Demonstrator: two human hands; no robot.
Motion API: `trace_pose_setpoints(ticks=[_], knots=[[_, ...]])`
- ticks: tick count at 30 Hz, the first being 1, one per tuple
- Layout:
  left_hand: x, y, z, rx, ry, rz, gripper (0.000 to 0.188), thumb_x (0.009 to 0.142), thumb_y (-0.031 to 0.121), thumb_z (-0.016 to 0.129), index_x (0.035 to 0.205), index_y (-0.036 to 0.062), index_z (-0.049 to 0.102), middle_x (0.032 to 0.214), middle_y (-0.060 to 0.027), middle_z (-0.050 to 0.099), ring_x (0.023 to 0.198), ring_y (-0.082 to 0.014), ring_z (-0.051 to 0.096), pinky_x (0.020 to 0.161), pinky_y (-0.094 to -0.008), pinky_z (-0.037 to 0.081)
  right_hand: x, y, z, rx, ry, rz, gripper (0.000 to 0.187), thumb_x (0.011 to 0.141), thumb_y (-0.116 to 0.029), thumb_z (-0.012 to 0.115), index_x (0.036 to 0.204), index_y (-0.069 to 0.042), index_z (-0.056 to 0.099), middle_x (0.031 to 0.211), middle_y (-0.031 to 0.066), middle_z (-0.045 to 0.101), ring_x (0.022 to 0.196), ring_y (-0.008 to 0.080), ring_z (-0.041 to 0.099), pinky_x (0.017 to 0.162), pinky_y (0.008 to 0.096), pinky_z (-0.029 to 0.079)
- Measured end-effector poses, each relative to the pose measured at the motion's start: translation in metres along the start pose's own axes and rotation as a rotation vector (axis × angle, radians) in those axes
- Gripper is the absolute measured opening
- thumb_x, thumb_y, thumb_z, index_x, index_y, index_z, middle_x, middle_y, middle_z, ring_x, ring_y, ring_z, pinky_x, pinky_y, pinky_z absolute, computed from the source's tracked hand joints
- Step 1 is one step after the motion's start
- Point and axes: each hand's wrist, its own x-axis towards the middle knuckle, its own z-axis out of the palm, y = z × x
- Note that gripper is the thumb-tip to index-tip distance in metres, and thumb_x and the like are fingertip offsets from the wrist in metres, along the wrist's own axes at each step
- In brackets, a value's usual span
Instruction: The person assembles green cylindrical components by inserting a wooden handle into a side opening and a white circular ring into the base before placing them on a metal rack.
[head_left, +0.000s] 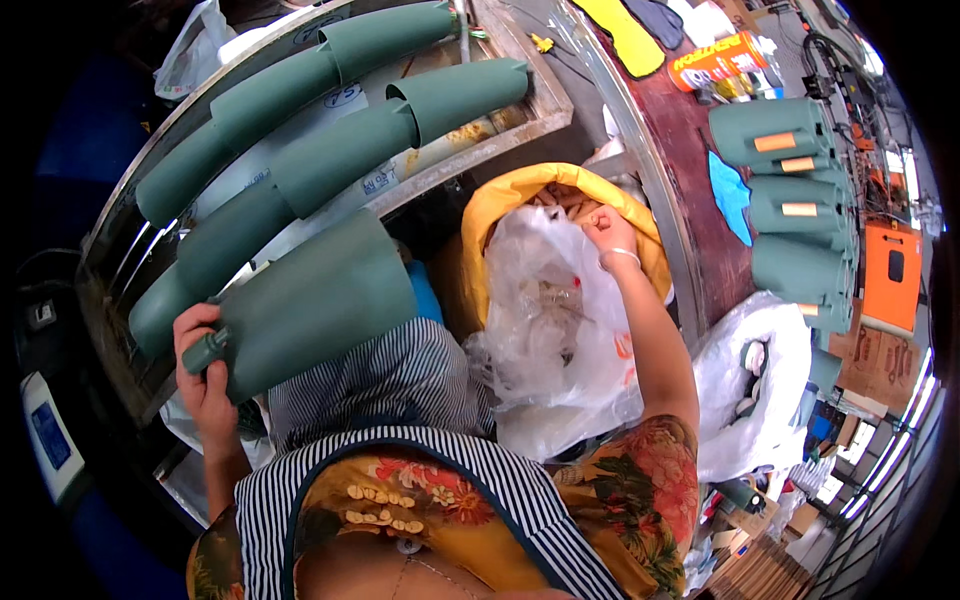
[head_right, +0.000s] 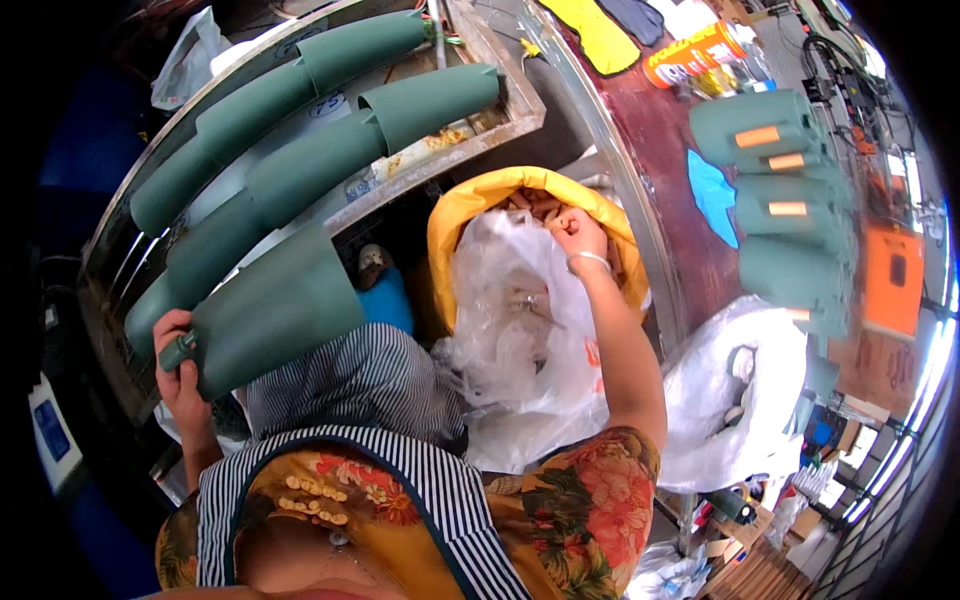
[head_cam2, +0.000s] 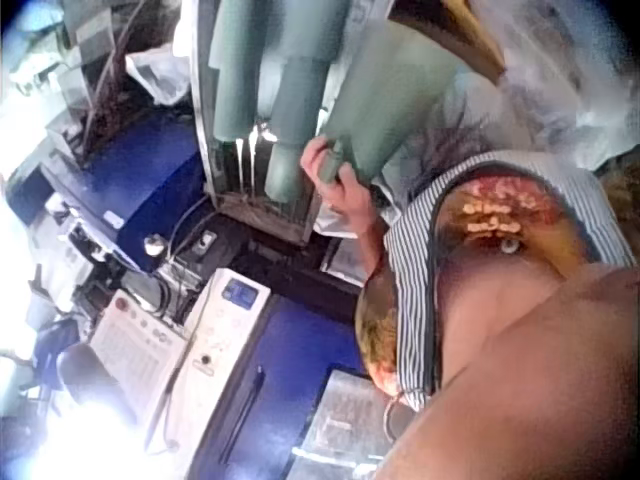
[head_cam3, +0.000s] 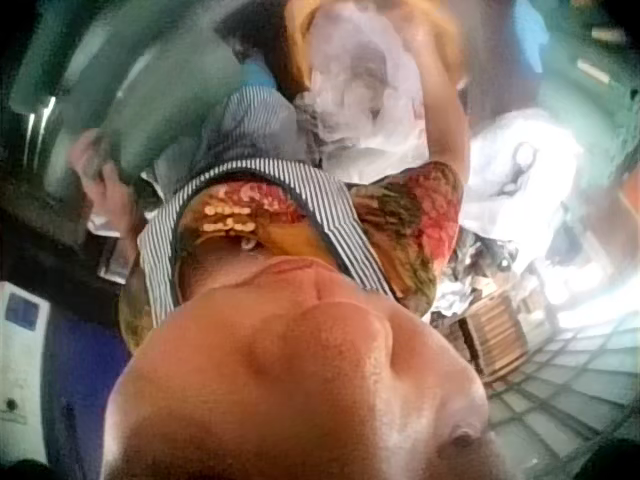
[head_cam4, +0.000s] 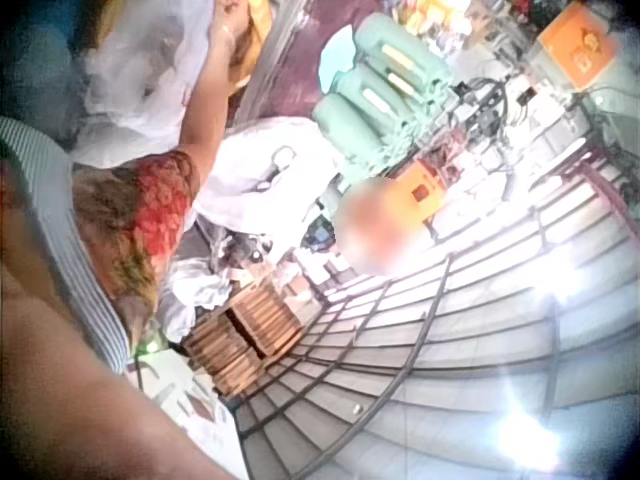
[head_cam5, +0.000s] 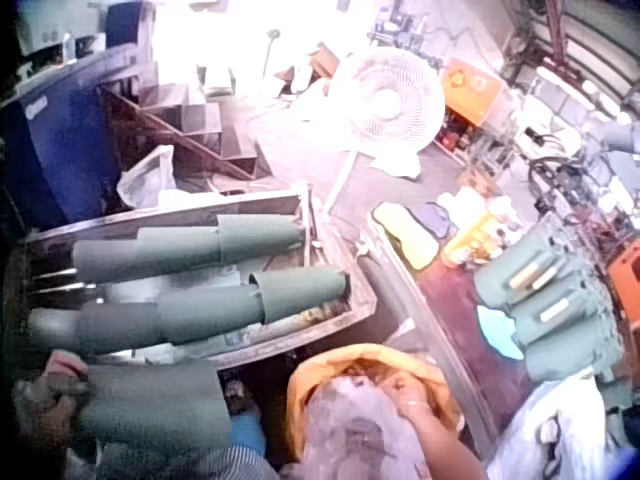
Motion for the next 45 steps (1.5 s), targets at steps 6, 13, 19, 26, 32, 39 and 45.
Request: trace_pose_setpoints(ticks=[6,13,19,26,32,39,45], knots=[[-0.036,-0.009,-0.002,-0.079,-0.123,0.207,0.022,0.086,0.015,0.056,0.104,0.0019,0.055,0.119,-0.0161,0.055,0.113,-0.0295,0.051,0.099,-0.0422,0.037,-0.141,-0.205,-0.043,-0.154,0.444,-0.729,0.031,0.074,0.001,0.067,0.103,-0.004,0.056,0.108,0.0099,0.066,0.089,0.0279,0.064,0.081,0.0358,0.049],[-0.074,-0.018,0.002,-0.178,-0.294,0.236,0.027,0.084,0.021,0.067,0.105,0.0072,0.057,0.115,-0.0104,0.060,0.114,-0.0291,0.052,0.111,-0.0498,0.021,-0.266,-0.326,0.049,0.870,-0.323,-0.546,0.038,0.082,0.005,0.060,0.116,-0.001,0.043,0.113,0.0188,0.063,0.102,0.0194,0.062,0.085,0.0273,0.050],[-0.098,-0.010,-0.010,-0.103,-0.221,0.290,0.025,0.082,0.022,0.069,0.101,0.0094,0.057,0.112,-0.0080,0.062,0.118,-0.0299,0.051,0.113,-0.0530,0.017,-0.302,-0.349,0.122,1.107,-0.428,-0.429,0.033,0.089,0.006,0.056,0.117,-0.001,0.039,0.116,0.0209,0.062,0.105,0.0217,0.062,0.087,0.0287,0.052],[-0.109,0.001,-0.017,0.025,-0.271,0.377,0.028,0.075,0.016,0.073,0.092,0.0108,0.051,0.108,-0.0063,0.065,0.117,-0.0299,0.053,0.113,-0.0538,0.017,-0.298,-0.347,0.087,0.231,-0.373,-0.993,0.031,0.084,-0.014,0.068,0.111,-0.003,0.057,0.096,0.0129,0.065,0.081,0.0261,0.066,0.069,0.0348,0.053],[-0.135,0.005,-0.010,0.117,-0.243,0.463,0.028,0.080,0.014,0.071,0.096,0.0122,0.049,0.098,-0.0043,0.069,0.119,-0.0290,0.051,0.115,-0.0552,0.013,-0.327,-0.336,0.083,0.264,-0.487,-0.817,0.028,0.080,-0.021,0.070,0.104,-0.010,0.061,0.080,0.0117,0.063,0.073,0.0329,0.063,0.062,0.0390,0.049],[-0.133,0.019,-0.002,0.153,-0.316,0.428,0.026,0.081,0.010,0.071,0.095,0.0094,0.049,0.093,-0.0066,0.063,0.115,-0.0286,0.052,0.116,-0.0561,0.015,-0.355,-0.320,0.113,0.076,-0.142,-0.857,0.024,0.084,-0.026,0.066,0.094,-0.005,0.059,0.078,0.0121,0.061,0.070,0.0341,0.063,0.063,0.0437,0.050],[-0.126,0.016,0.008,0.132,-0.349,0.429,0.029,0.080,0.009,0.071,0.102,0.0074,0.052,0.099,-0.0095,0.061,0.117,-0.0298,0.052,0.116,-0.0561,0.018,-0.367,-0.324,0.109,0.152,-0.027,-0.579,0.031,0.083,-0.031,0.068,0.097,-0.006,0.058,0.080,0.0124,0.063,0.071,0.0315,0.065,0.062,0.0427,0.050]])
